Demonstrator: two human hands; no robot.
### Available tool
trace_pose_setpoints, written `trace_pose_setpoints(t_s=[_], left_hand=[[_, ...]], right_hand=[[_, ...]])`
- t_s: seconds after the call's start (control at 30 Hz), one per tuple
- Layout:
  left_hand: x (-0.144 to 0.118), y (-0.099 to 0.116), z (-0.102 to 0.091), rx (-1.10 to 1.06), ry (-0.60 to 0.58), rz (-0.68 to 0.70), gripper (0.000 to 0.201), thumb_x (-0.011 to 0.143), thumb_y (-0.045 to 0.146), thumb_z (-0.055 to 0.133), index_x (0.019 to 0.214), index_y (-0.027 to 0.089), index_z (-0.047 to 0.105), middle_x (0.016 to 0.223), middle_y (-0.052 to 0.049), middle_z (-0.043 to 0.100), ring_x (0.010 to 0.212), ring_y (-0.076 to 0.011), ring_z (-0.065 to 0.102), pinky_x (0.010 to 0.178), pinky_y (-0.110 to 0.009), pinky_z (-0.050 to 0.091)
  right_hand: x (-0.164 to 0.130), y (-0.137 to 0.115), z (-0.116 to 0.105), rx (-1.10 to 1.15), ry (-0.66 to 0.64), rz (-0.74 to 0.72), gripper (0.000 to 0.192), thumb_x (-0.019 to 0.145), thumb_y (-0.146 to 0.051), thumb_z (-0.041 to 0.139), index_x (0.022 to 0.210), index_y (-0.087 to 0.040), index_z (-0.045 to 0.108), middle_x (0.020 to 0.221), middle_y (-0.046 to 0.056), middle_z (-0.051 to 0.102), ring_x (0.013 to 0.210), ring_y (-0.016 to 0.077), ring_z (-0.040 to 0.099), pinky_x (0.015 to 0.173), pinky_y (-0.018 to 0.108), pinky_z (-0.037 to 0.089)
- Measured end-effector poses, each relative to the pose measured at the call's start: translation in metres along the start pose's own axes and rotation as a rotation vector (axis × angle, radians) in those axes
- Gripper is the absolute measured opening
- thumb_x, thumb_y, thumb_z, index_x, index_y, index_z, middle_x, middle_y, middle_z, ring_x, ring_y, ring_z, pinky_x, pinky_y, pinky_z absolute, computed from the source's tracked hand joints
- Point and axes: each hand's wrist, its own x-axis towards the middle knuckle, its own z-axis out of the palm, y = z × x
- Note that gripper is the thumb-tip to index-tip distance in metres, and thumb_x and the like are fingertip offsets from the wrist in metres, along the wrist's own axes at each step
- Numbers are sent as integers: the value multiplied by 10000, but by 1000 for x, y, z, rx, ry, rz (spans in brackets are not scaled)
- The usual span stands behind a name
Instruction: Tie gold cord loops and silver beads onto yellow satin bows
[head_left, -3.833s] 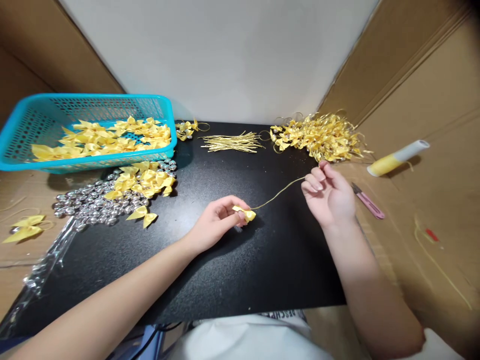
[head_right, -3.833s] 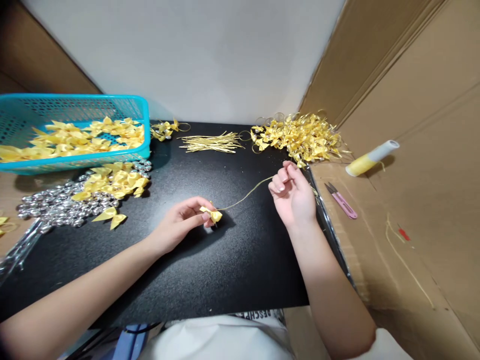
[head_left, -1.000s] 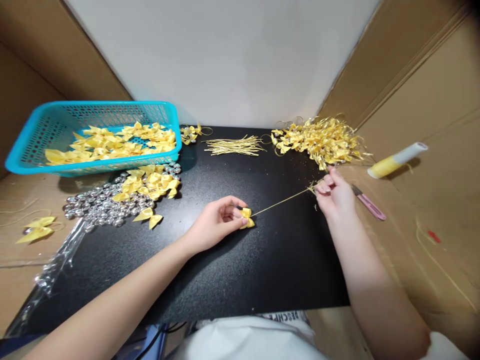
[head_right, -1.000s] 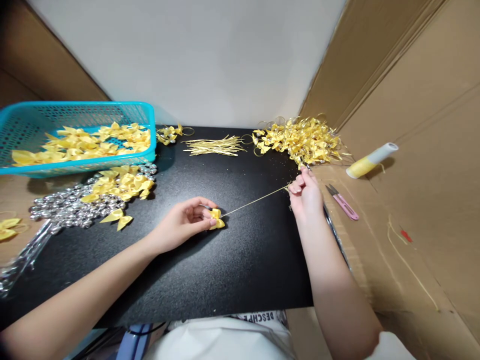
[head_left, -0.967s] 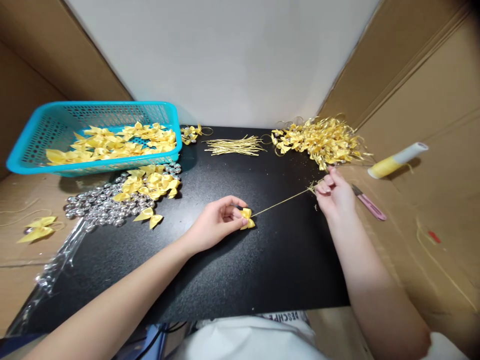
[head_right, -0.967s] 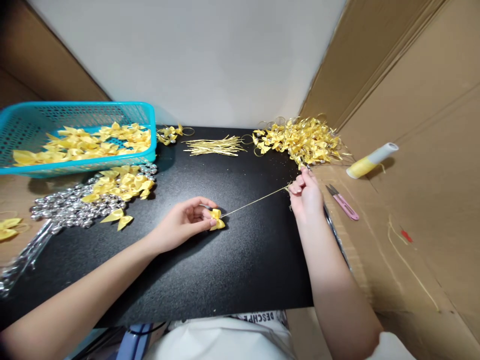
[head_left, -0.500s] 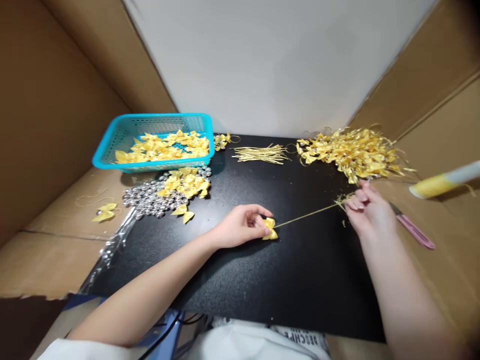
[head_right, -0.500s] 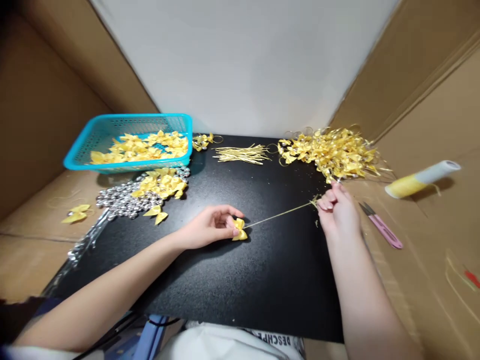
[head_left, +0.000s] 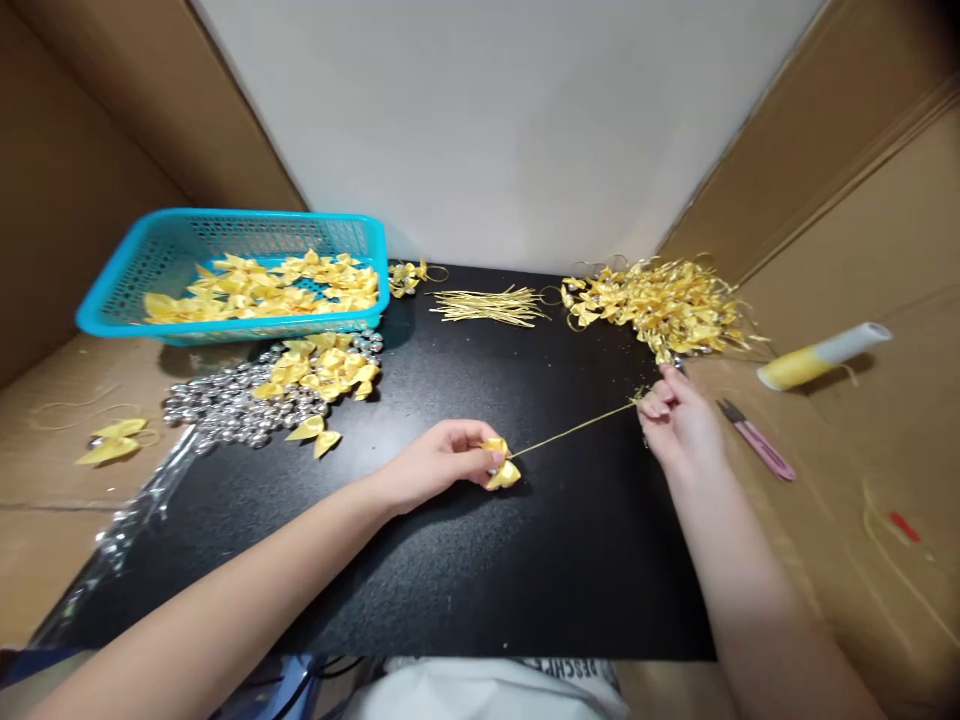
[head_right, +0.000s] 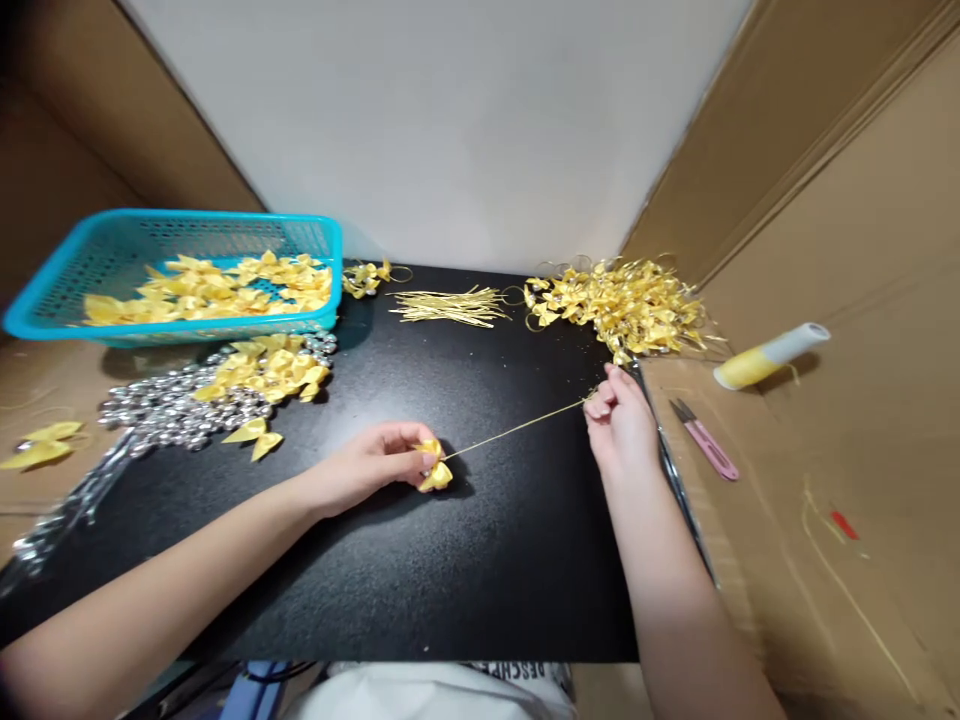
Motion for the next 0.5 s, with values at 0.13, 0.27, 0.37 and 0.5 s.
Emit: trace_pose_setpoints(t_s=[0.13, 0.27, 0.37, 0.5], left_hand=[[0, 2, 1, 89, -3, -11, 272, 764, 368, 725, 697, 139, 593, 685, -24, 676, 574, -89, 543, 583, -221, 407], [0, 5, 5, 127, -3, -22, 307, 752, 385, 726, 660, 155, 545, 587, 19, 596, 534, -81, 494, 555, -217, 372], [-1, 5, 8, 115, -25, -32, 307, 757, 383, 719, 661, 154, 539, 576, 25, 581, 529, -79, 487, 556, -218, 364], [-2, 4, 11, 93, -48, -53, 297, 774, 381, 707, 680, 153, 542, 582, 23, 587, 527, -77, 493, 546, -218, 358]], right_hand=[[6, -1, -5, -51, 34, 24, 192, 864, -159, 631, 729, -175, 496, 459, -129, 318, 320, 1, 256, 322, 85, 243], [9, -7, -7, -65, 69, 47, 200, 901, -116, 545, 726, -179, 473, 456, -124, 306, 308, 2, 248, 314, 85, 235], [10, -11, -8, -64, 91, 62, 238, 921, -54, 426, 722, -175, 471, 437, -112, 306, 299, 11, 241, 303, 86, 239], [14, -12, -14, -75, 60, 44, 222, 903, -51, 448, 726, -184, 459, 450, -116, 298, 303, 16, 239, 302, 95, 243]])
